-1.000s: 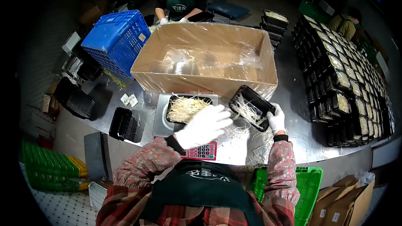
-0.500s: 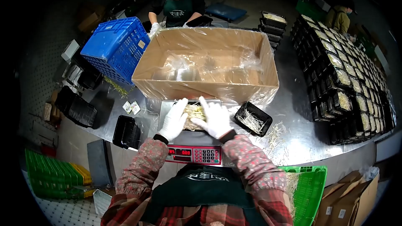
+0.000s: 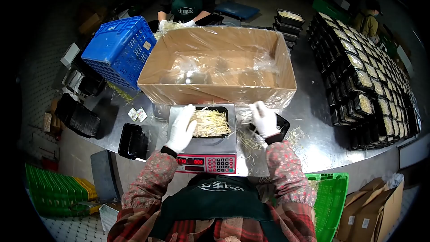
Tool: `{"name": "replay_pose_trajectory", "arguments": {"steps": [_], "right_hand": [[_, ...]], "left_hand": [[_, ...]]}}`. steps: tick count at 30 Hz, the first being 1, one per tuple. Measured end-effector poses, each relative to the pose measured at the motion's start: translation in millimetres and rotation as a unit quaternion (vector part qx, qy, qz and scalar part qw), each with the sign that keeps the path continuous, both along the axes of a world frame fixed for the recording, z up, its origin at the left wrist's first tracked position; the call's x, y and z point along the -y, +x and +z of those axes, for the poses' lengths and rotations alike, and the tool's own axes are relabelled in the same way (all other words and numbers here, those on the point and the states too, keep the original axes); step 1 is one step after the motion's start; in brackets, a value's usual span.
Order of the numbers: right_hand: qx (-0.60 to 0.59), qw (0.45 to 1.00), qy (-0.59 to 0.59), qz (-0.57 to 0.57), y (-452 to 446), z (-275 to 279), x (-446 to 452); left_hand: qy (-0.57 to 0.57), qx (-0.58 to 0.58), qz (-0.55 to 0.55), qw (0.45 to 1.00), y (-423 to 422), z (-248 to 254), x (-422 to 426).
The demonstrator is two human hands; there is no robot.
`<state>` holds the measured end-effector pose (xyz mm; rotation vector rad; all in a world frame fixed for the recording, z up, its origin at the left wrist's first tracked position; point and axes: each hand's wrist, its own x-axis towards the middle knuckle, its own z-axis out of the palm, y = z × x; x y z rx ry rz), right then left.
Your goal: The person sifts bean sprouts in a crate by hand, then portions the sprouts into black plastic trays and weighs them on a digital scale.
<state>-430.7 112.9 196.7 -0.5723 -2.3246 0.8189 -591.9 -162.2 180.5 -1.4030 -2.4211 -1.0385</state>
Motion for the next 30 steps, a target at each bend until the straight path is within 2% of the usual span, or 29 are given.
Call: {"name": "replay_pose_trajectory", "arguments": {"steps": [1,2,3,5,6,7,9,10,11,12,13,15,17,23,26,27,30], "right_hand": [[0.020,0.999,-0.012,-0.024,13,0,-12],[0.097,0.994,0.036,-0.045,24,0,-22],[0.285,0.956,0.067,-0.034,33,-1,-38],[0.318,0.935,0.157,-0.001,44,2,-42],[0.372,0.919,0.130,-0.018,33,11,-33],[0.283,0.951,0.120,0.008,23,13,-20],[0.265,0.955,0.054,0.121,-2,39,17],[0.199,0.955,0.106,0.191,-16,26,29],[0.328,0.911,0.116,0.220,-30,50,49],[0.372,0.879,0.183,0.234,-44,31,54],[0.377,0.872,0.189,0.247,-53,26,58],[0.393,0.855,0.249,0.229,-62,17,65],[0.344,0.872,0.283,0.204,-69,-5,68],[0.311,0.899,0.201,0.233,-51,16,50],[0.263,0.923,0.198,0.200,-38,10,27],[0.300,0.913,0.204,0.184,-28,34,23],[0.220,0.952,0.142,0.156,2,35,-12]], "left_hand": [[0.042,0.051,0.001,0.998,-1,11,9],[0.035,0.045,0.011,0.998,-5,16,19],[0.028,0.038,0.020,0.999,-11,18,29],[0.005,0.026,0.014,1.000,-22,15,37],[-0.050,-0.003,0.001,0.999,-20,26,37],[-0.106,-0.032,-0.012,0.994,-19,33,35],[-0.084,-0.056,-0.082,0.992,-15,38,14],[-0.097,-0.049,-0.118,0.987,-17,32,1],[-0.110,-0.041,-0.153,0.981,-17,25,-11],[-0.173,-0.009,-0.152,0.973,-9,29,-22],[-0.180,-0.014,-0.144,0.973,-4,24,-27],[-0.206,0.016,-0.106,0.973,-2,18,-31],[-0.220,0.008,-0.108,0.969,-7,16,-35],[-0.215,0.011,-0.100,0.971,-3,17,-33],[-0.196,0.020,-0.102,0.975,-3,17,-32],[-0.184,0.026,-0.105,0.977,-3,16,-31],[-0.181,0.045,-0.087,0.979,4,37,-22]]}}
